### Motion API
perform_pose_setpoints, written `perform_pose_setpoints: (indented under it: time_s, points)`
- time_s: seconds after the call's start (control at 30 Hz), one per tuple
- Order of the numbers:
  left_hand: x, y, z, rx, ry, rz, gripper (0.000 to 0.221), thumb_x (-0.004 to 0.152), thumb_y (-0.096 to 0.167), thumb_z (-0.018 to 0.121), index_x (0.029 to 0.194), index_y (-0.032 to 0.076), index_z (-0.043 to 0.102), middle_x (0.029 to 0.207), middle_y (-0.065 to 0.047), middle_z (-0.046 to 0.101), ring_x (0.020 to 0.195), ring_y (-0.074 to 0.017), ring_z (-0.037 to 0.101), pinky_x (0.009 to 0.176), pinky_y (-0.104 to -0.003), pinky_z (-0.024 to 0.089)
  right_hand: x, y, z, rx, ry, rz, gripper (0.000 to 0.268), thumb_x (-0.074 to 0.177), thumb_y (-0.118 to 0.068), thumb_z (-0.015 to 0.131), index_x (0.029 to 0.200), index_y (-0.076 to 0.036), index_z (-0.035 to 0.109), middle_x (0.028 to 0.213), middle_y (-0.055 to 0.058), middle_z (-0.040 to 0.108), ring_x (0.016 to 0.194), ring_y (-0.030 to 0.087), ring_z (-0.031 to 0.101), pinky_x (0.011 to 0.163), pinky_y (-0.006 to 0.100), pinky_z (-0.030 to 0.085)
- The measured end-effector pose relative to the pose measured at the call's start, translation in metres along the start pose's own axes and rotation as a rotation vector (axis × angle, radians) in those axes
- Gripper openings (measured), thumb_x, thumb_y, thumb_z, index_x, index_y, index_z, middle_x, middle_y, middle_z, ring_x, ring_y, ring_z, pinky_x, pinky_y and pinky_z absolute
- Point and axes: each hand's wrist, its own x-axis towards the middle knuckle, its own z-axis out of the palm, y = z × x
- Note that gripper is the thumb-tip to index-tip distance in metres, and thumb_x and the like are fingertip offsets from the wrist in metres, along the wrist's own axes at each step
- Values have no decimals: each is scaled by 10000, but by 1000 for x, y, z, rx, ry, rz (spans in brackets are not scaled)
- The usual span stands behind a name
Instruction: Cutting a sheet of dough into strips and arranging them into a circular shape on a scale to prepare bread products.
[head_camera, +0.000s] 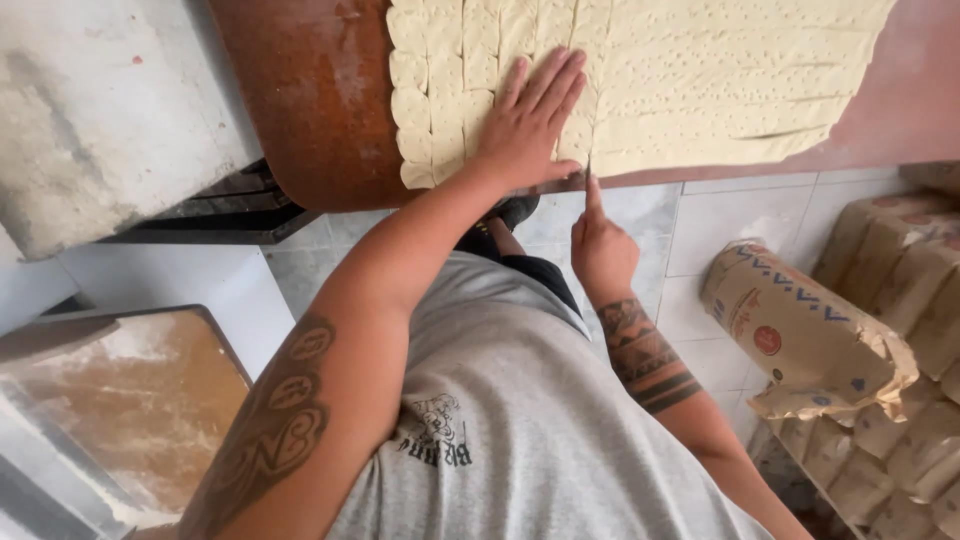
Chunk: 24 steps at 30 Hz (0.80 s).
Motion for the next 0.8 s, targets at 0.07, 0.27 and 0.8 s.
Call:
perform_pose_setpoints:
  time_s: [0.07,0.27,0.8]
  points:
    - [2,2,16,0,61,7,1149,979,724,631,1710,47,60,1721,-100,-105,1581,-282,-119,1289,-563,-61,-32,12,10,-39,1,-28,628,1005,-284,496,1621,-225,392,569,58,614,445,313,590,402,475,450]
    - [-4,20,-8,36,-24,-65,1098,1027,727,529,1679,34,-19,1697,-130,-164,1563,-290,-159,1299,-584,-56,-79,64,25,158,-17,-50,618,996,-240,501,1607,-237,408,603,70,614,484,337,575,479,495,457]
    - [57,-6,-25,-87,148,81,1233,873,691,784,1677,6,148,1720,-184,50,1551,-357,-56,1275,-592,-4,256,12,-81,84,224,-100,473,1039,-191,454,1510,-166,488,621,111,650,483,332,605,370,476,434]
